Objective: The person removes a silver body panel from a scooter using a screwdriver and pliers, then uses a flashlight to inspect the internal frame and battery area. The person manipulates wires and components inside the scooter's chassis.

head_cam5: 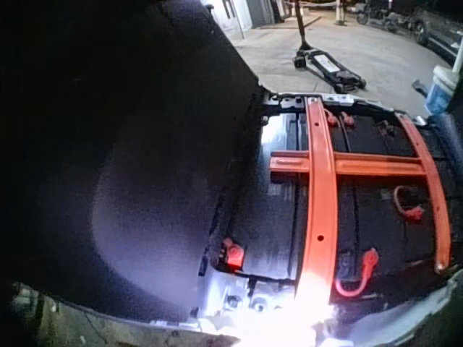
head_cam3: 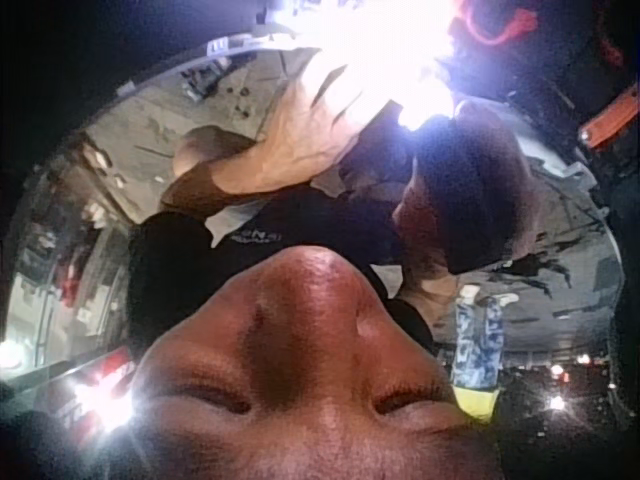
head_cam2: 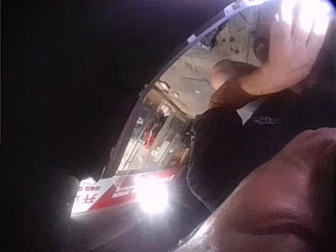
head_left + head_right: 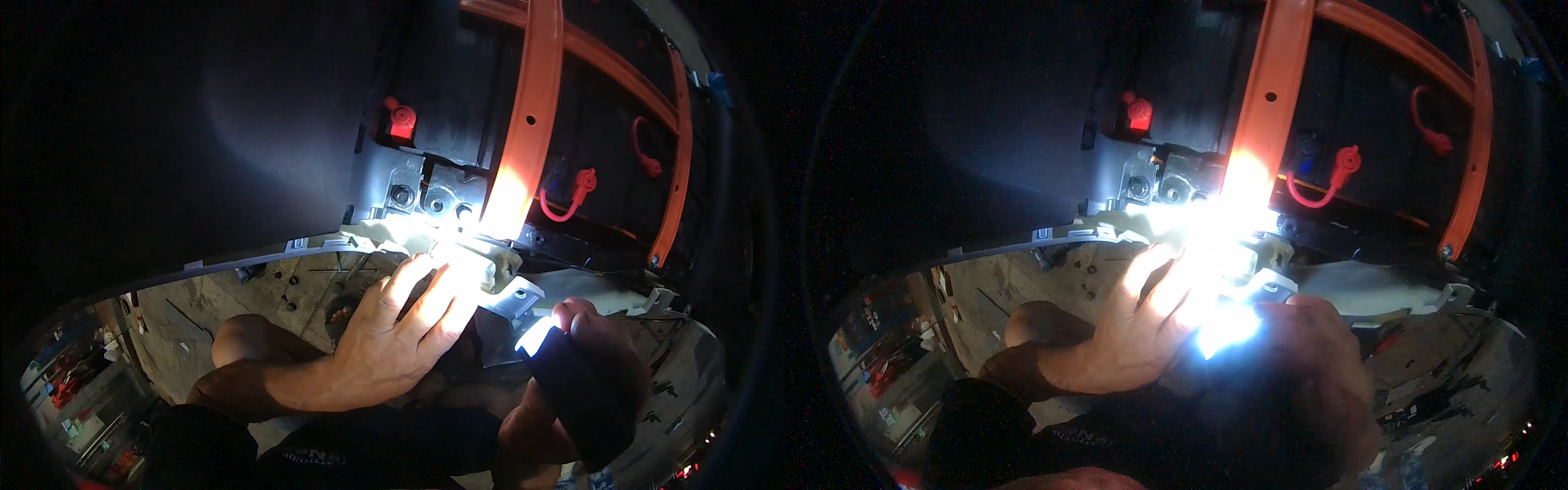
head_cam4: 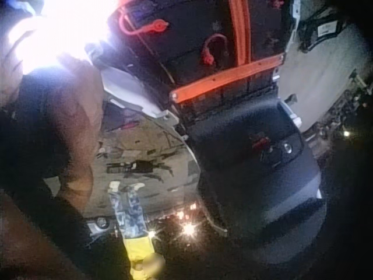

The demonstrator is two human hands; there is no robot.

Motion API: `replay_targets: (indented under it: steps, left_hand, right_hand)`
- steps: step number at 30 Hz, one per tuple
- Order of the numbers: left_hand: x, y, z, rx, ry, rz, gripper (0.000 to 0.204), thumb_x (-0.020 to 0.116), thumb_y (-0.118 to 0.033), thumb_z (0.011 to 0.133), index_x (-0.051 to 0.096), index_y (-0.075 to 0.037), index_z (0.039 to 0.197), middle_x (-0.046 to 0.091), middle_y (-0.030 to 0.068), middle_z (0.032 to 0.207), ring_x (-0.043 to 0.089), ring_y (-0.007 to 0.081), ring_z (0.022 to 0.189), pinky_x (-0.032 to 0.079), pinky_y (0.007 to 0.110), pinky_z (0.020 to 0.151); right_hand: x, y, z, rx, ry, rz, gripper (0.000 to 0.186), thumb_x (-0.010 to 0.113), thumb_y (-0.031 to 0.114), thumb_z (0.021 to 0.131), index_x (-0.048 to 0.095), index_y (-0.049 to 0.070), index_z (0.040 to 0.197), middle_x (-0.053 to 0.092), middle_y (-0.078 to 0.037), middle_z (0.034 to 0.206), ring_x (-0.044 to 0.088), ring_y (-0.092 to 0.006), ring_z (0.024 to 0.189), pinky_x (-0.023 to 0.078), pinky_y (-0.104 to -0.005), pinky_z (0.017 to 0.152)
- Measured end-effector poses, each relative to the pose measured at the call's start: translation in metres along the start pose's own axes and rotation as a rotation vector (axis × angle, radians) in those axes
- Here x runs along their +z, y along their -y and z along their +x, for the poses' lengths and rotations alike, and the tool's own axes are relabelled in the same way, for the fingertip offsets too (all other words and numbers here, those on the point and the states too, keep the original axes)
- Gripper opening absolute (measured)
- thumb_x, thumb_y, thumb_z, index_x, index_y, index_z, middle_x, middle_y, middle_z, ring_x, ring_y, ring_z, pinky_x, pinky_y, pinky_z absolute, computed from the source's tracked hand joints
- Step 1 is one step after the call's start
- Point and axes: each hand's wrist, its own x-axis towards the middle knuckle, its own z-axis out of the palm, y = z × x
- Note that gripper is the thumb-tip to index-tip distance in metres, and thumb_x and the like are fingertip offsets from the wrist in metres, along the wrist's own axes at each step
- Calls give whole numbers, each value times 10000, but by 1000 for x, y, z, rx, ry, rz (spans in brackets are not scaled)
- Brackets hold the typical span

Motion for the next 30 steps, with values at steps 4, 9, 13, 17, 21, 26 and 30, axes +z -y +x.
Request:
replay_targets:
  steps: [4, 9, 13, 17, 21, 26, 30]
  left_hand:
    - [2, -1, -1, 17, -10, 96, 465, 570, -143, 889, 532, -33, 1340, 455, 218, 1409, 397, 380, 1300, 458, 437, 949]
    - [3, -1, 0, 9, -39, 49, 466, 558, -159, 898, 541, -38, 1347, 456, 208, 1420, 403, 376, 1301, 472, 436, 934]
    - [-3, -3, 0, -15, -30, 49, 472, 557, -160, 900, 541, -54, 1360, 451, 209, 1428, 403, 381, 1299, 477, 451, 943]
    - [-4, -3, 0, -33, -32, 21, 466, 556, -162, 906, 544, -61, 1360, 455, 205, 1426, 389, 376, 1305, 477, 461, 958]
    - [3, -3, 2, -34, -66, 27, 462, 558, -179, 913, 544, -60, 1359, 460, 198, 1422, 379, 370, 1310, 480, 459, 958]
    - [4, -3, 1, -44, -100, 8, 460, 559, -190, 919, 542, -61, 1360, 459, 202, 1422, 378, 372, 1312, 485, 459, 950]
    - [3, -4, 1, -36, -61, 19, 452, 559, -188, 920, 545, -63, 1354, 459, 205, 1421, 382, 372, 1311, 490, 462, 942]
  right_hand:
    - [0, 4, -3, -3, 21, -3, 407, 589, 216, 924, 515, -63, 1211, 631, -207, 1145, 641, -289, 1028, 513, -380, 895]
    - [3, 5, -4, -1, 41, -4, 395, 592, 211, 928, 525, -67, 1200, 632, -208, 1142, 644, -289, 1026, 518, -378, 891]
    - [7, 1, 0, -3, 54, -3, 386, 595, 207, 930, 534, -71, 1191, 633, -209, 1140, 647, -289, 1025, 522, -377, 888]
    - [8, 0, 1, -4, 72, 1, 377, 597, 203, 933, 542, -74, 1182, 634, -211, 1138, 649, -289, 1024, 526, -375, 885]
    - [4, 8, -5, 9, 96, -13, 368, 599, 200, 936, 551, -78, 1173, 635, -212, 1136, 652, -289, 1023, 530, -374, 882]
    - [3, 10, -10, 13, 103, -13, 358, 602, 195, 940, 561, -82, 1162, 636, -213, 1133, 655, -289, 1021, 535, -372, 878]
    - [4, 8, -11, 13, 100, -11, 350, 605, 191, 943, 570, -86, 1153, 637, -214, 1131, 658, -289, 1020, 539, -370, 875]
